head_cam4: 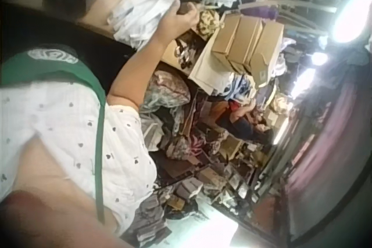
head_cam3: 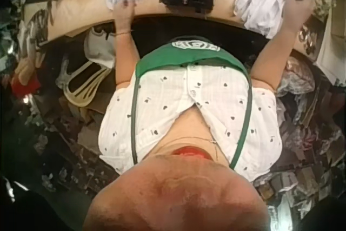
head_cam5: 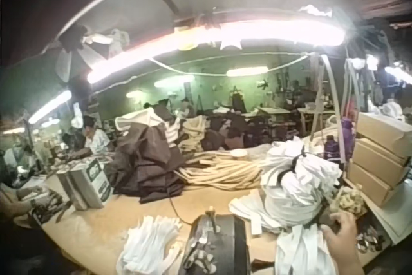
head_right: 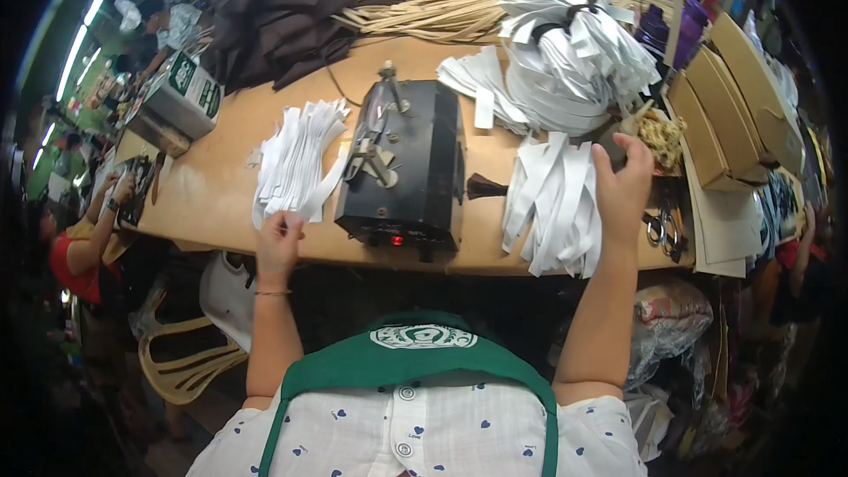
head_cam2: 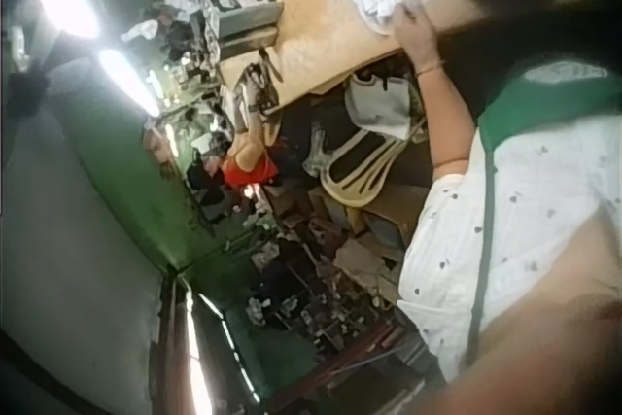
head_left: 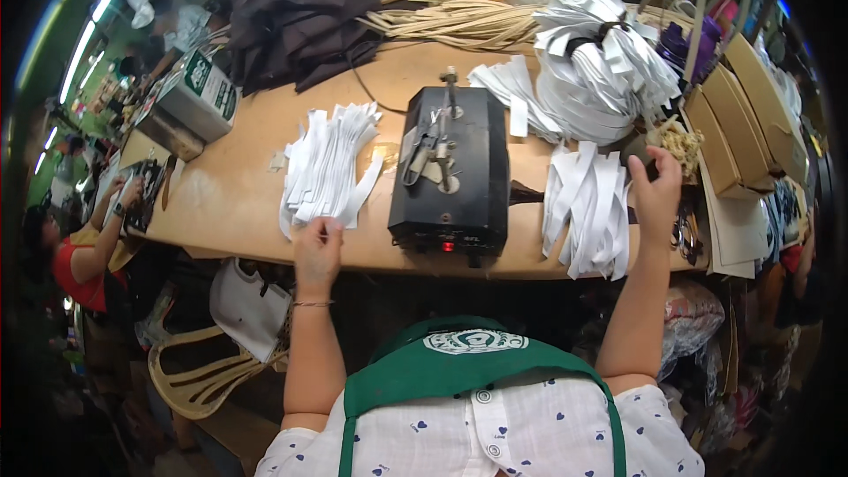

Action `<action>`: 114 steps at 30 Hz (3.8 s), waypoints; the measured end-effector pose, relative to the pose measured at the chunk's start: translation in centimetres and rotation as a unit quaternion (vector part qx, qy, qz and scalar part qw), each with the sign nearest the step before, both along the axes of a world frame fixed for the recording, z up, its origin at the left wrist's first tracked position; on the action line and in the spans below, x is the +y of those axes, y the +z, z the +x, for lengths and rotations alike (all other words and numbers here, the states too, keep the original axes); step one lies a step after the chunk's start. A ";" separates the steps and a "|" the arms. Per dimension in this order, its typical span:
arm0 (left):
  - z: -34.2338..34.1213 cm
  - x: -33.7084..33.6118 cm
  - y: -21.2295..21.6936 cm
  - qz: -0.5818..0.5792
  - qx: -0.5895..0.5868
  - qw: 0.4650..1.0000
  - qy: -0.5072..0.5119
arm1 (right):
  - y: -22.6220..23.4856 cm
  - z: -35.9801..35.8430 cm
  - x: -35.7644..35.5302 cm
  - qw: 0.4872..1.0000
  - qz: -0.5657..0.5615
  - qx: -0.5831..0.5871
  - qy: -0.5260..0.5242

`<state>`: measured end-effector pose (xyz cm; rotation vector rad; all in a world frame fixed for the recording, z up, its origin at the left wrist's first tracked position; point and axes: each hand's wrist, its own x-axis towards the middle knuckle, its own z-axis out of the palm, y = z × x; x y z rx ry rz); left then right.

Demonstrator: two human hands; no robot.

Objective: The person picks up strips of white fabric one at a time, aligns them on a small benchtop machine to process them, and stacks the completed pieces on the workspace.

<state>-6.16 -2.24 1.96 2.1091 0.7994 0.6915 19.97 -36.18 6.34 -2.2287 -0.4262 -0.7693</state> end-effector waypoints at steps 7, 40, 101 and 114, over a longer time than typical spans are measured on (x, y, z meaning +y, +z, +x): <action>-5.2 -4.9 15.9 0.137 0.011 0.966 -0.219 | 8.7 -13.2 10.3 0.791 0.136 0.078 0.591; -2.8 -6.9 7.7 -0.097 0.019 0.952 -0.291 | 5.5 -2.3 14.9 0.652 0.330 0.502 0.463; 6.5 -17.6 5.6 -0.029 -0.023 0.862 -0.505 | 4.3 -5.8 4.8 0.656 0.398 0.490 0.415; -6.5 -9.6 0.1 -0.332 0.006 0.918 -0.218 | 5.4 -3.6 16.0 0.613 0.417 0.483 0.467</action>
